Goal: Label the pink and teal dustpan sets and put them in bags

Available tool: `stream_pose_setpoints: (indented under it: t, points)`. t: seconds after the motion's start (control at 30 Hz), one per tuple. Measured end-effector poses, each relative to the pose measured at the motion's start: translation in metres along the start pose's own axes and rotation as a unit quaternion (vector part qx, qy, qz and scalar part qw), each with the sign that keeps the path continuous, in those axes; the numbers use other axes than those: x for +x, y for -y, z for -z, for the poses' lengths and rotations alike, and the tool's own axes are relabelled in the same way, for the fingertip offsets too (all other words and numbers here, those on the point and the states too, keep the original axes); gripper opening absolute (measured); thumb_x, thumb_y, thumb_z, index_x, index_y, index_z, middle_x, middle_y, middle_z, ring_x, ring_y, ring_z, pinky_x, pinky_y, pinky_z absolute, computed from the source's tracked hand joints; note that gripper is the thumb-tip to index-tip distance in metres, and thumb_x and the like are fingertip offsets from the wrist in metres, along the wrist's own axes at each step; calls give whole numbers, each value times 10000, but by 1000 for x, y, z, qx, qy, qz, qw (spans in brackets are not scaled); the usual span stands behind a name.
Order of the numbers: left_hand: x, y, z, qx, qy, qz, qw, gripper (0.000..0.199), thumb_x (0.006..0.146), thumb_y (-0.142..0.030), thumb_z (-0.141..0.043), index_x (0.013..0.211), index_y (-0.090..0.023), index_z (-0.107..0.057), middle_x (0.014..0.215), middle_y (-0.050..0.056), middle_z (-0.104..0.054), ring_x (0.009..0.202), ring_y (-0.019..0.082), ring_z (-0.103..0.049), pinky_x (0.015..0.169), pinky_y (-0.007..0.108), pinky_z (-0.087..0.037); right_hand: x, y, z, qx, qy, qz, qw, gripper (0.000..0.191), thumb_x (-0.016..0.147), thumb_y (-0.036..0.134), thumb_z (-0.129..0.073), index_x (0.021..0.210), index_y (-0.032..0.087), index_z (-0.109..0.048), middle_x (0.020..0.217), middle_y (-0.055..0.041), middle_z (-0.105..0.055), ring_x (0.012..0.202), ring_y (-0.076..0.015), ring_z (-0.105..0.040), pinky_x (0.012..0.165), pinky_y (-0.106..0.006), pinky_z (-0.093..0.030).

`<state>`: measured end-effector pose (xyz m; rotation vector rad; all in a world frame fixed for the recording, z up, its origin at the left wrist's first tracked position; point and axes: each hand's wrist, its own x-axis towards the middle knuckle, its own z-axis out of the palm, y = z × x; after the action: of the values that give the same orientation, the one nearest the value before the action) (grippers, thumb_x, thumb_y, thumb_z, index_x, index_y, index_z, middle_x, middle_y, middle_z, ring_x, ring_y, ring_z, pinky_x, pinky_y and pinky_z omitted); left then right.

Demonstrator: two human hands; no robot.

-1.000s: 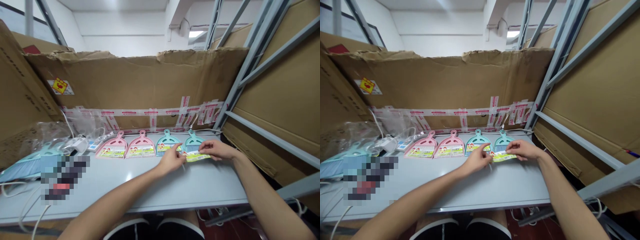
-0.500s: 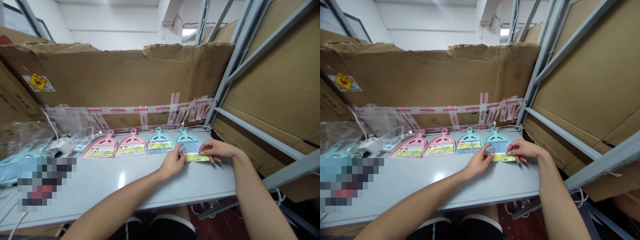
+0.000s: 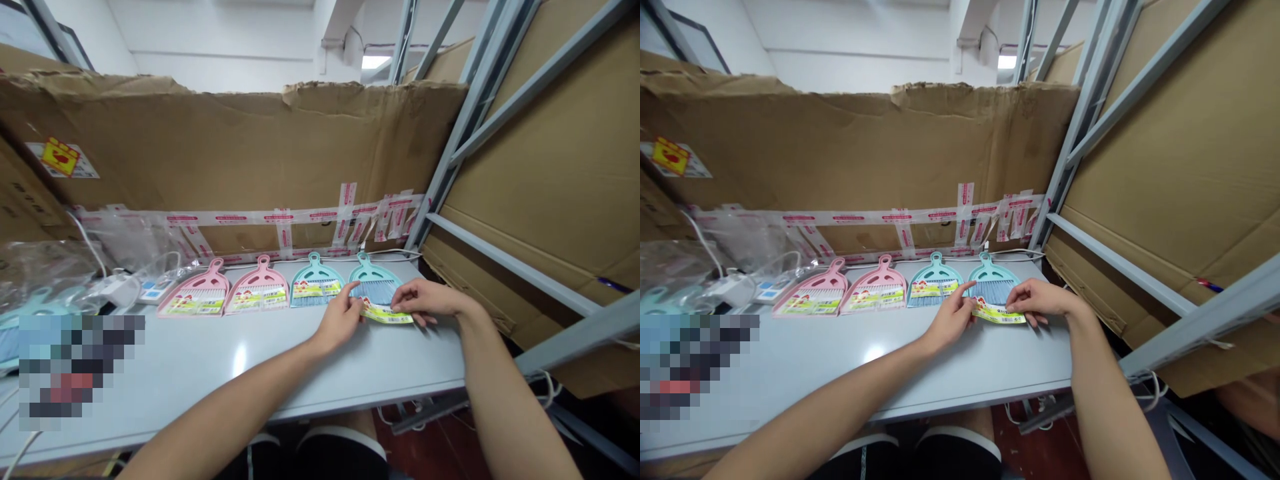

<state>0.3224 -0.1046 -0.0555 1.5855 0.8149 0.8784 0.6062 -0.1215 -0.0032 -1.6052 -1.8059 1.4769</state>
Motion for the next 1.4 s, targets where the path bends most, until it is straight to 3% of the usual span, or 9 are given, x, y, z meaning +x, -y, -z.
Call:
stream_pose_setpoints:
  t: [0.13, 0.27, 0.43, 0.57, 0.77, 0.97, 1.23, 1.4]
  points:
    - [-1, -1, 1, -4, -8, -12, 1000, 627, 1046, -319, -538, 1653, -164, -511, 745, -37, -697, 720, 185, -659, 738, 292, -503, -1, 7, -3, 9, -42, 28, 999, 684, 757, 723, -933, 1142, 186, -757, 627, 47, -666, 430, -102, -541, 376, -206, -354]
    - [-2, -1, 0, 7, 11, -46, 999, 600, 1061, -327, -535, 1641, -175, -528, 791, -35, -713, 778, 185, -710, 832, 311, -533, 6, 10, -9, -6, -79, 15, 997, 747, 731, 698, -962, 1252, 217, -726, 614, 93, -622, 394, -83, -459, 368, -216, -338]
    - [-3, -1, -1, 14, 19, -52, 998, 606, 1068, -360, -555, 1650, -190, -529, 825, -20, -736, 770, 185, -714, 802, 305, -533, 13, 5, -11, -30, -61, 21, 997, 664, 752, 672, -946, 1160, 194, -729, 532, 90, -597, 364, -99, -488, 384, -218, -311]
    - [-3, -1, -2, 36, 7, -28, 999, 607, 1044, -317, -556, 1634, -176, -547, 751, -28, -728, 735, 186, -701, 755, 291, -514, 5, 4, -7, 7, -23, 17, 1000, 724, 777, 683, -927, 1267, 213, -676, 570, 89, -627, 384, -123, -558, 380, -218, -358]
    - [-4, -7, -3, 61, 15, -24, 998, 638, 1001, -246, -553, 1635, -174, -551, 738, -28, -753, 731, 193, -692, 753, 295, -505, 0, 0, -2, 43, -75, 36, 996, 639, 802, 638, -923, 1173, 233, -596, 596, 96, -640, 397, -131, -586, 365, -215, -384]
    - [-2, -10, -5, 95, 19, -17, 995, 591, 1065, -336, -564, 1631, -167, -551, 820, 25, -816, 803, 227, -737, 823, 331, -523, 10, -6, -4, 28, -75, 31, 996, 581, 846, 608, -886, 1144, 235, -556, 558, 80, -665, 355, -108, -496, 369, -209, -373]
    - [1, -7, -5, 114, 27, -24, 993, 555, 1107, -348, -528, 1634, -173, -529, 885, 40, -848, 879, 238, -769, 925, 354, -543, 15, -12, -5, 15, -90, 12, 996, 541, 838, 557, -875, 1130, 244, -544, 553, 75, -666, 349, -115, -502, 363, -209, -360]
    - [1, -8, -5, 112, 29, -14, 993, 560, 1108, -356, -513, 1641, -183, -513, 916, 47, -860, 850, 237, -763, 874, 346, -547, 15, -10, -6, 11, -110, 4, 994, 539, 803, 545, -881, 1100, 243, -548, 543, 70, -664, 343, -118, -501, 359, -212, -346]
